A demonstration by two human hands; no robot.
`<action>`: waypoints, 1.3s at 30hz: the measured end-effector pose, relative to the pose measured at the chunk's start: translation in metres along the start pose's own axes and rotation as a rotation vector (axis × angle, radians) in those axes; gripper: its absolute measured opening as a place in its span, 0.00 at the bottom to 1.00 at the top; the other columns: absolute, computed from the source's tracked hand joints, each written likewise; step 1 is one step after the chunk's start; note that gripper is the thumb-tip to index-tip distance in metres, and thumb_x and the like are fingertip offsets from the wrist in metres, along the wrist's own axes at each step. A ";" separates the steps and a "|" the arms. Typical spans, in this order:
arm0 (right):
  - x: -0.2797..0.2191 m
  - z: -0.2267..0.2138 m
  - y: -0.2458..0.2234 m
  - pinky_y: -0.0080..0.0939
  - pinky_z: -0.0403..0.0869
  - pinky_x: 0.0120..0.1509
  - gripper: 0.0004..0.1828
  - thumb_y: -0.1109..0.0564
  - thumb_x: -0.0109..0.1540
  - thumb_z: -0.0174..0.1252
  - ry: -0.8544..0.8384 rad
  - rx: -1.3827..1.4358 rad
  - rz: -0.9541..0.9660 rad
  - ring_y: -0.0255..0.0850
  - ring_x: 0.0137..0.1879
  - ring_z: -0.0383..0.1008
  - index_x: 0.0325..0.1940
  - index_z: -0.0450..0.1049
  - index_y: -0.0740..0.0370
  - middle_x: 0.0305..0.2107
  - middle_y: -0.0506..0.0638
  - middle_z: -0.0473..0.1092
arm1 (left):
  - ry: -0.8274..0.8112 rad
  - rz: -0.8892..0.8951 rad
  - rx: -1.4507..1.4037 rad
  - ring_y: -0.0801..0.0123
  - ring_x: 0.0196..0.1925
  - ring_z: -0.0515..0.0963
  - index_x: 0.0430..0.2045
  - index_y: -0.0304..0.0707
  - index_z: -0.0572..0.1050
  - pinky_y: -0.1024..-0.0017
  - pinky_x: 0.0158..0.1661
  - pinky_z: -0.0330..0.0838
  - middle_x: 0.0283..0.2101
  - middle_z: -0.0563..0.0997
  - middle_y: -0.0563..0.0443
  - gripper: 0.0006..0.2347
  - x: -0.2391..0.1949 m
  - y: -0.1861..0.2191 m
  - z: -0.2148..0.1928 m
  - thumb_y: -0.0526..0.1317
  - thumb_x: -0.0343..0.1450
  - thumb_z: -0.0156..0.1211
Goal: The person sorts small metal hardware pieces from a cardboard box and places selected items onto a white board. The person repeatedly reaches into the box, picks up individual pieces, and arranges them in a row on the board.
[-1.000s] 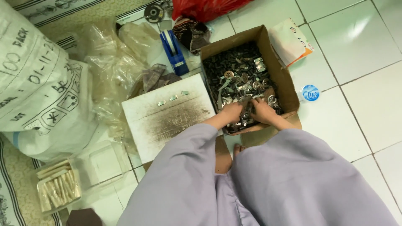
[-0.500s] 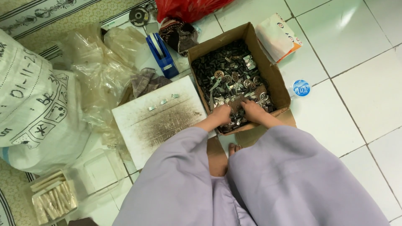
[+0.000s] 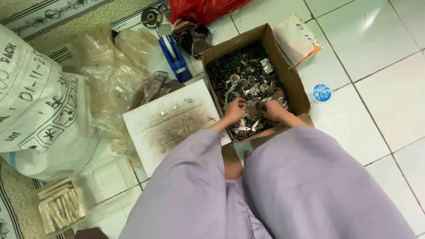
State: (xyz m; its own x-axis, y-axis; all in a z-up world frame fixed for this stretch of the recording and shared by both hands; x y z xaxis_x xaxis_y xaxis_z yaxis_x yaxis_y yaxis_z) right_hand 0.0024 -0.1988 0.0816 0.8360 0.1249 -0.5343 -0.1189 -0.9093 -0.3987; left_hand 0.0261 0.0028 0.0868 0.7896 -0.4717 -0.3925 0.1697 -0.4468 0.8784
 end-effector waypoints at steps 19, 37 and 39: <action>-0.019 0.033 -0.037 0.56 0.80 0.52 0.20 0.61 0.63 0.49 -0.111 -0.390 -0.103 0.56 0.50 0.82 0.60 0.70 0.62 0.42 0.60 0.79 | 0.187 0.788 1.119 0.54 0.34 0.79 0.30 0.39 0.80 0.53 0.37 0.69 0.30 0.79 0.45 0.07 0.016 -0.082 0.057 0.33 0.61 0.65; -0.003 0.047 -0.015 0.51 0.82 0.51 0.16 0.57 0.60 0.57 -0.149 -0.452 -0.049 0.50 0.50 0.83 0.51 0.80 0.57 0.38 0.53 0.81 | -0.103 0.404 1.316 0.51 0.47 0.80 0.40 0.37 0.81 0.57 0.44 0.71 0.43 0.78 0.43 0.14 0.029 -0.088 0.052 0.45 0.65 0.64; -0.008 0.041 -0.021 0.53 0.81 0.53 0.16 0.57 0.59 0.58 -0.152 -0.382 -0.021 0.52 0.51 0.82 0.50 0.81 0.56 0.38 0.55 0.81 | -0.163 0.338 1.273 0.49 0.51 0.78 0.42 0.37 0.81 0.57 0.46 0.70 0.47 0.76 0.42 0.19 0.038 -0.098 0.056 0.47 0.62 0.66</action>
State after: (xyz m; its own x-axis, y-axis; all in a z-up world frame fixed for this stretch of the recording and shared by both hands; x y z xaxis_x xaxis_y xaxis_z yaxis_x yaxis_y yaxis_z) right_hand -0.0234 -0.1643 0.0641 0.7441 0.1766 -0.6443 0.1289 -0.9843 -0.1210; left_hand 0.0067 -0.0142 -0.0291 0.5890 -0.7451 -0.3130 -0.7576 -0.6439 0.1070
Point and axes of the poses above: each hand's wrist, its own x-axis towards the middle knuckle, its own z-axis out of the palm, y = z × x, the point moved 2 cm from there along x, towards the middle knuckle
